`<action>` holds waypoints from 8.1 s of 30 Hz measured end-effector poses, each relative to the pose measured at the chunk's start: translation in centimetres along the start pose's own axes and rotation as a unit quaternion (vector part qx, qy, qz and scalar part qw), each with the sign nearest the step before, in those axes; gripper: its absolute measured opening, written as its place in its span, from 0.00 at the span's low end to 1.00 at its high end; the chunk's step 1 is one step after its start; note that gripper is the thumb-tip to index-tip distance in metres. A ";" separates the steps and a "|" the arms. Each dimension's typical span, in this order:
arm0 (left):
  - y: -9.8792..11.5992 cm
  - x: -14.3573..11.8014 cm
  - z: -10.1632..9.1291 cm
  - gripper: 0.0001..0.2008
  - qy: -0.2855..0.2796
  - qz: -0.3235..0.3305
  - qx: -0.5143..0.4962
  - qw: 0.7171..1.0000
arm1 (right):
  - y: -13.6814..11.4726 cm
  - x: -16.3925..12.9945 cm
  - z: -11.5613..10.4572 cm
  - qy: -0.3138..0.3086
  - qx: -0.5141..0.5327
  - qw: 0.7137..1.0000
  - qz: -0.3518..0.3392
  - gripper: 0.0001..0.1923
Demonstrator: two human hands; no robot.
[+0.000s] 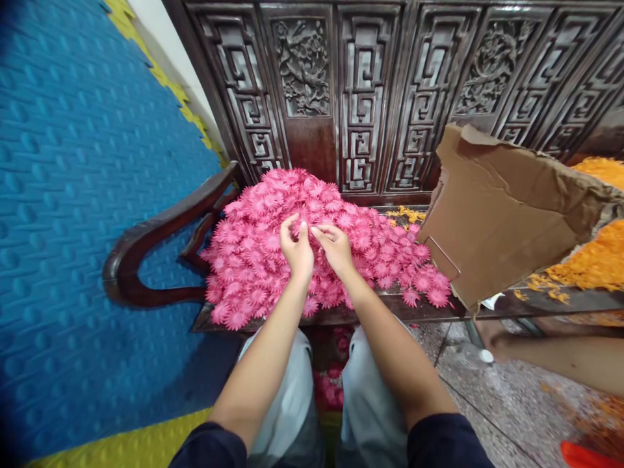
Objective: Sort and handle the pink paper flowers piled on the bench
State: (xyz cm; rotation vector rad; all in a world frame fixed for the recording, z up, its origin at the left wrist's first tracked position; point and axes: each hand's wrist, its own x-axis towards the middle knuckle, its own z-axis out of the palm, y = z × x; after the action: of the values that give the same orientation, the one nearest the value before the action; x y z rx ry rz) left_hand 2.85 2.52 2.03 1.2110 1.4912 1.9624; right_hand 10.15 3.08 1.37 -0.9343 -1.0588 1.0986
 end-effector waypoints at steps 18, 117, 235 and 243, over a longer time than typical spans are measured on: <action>-0.7 -1.1 0.1 0.07 -0.059 0.066 0.065 0.994 | 0.1 -0.1 0.2 0.128 0.011 0.990 -0.061 0.10; -1.5 -1.7 0.3 0.03 -0.163 -0.170 -0.168 0.957 | 0.1 -1.1 -3.1 0.024 0.121 0.984 0.126 0.06; -1.4 1.0 -1.3 0.14 -0.108 -0.354 -0.357 0.858 | -1.0 -3.2 -1.0 -0.003 0.011 0.992 0.129 0.06; -1.9 0.0 -1.2 0.10 -0.151 -0.166 -0.169 0.960 | -0.8 -2.8 -1.8 0.008 0.049 0.986 0.157 0.05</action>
State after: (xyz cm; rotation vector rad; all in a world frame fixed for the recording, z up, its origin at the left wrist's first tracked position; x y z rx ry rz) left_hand 1.55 2.48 0.23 0.9831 1.0720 1.6358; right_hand 11.70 0.01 1.18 -1.0515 -0.8533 1.3872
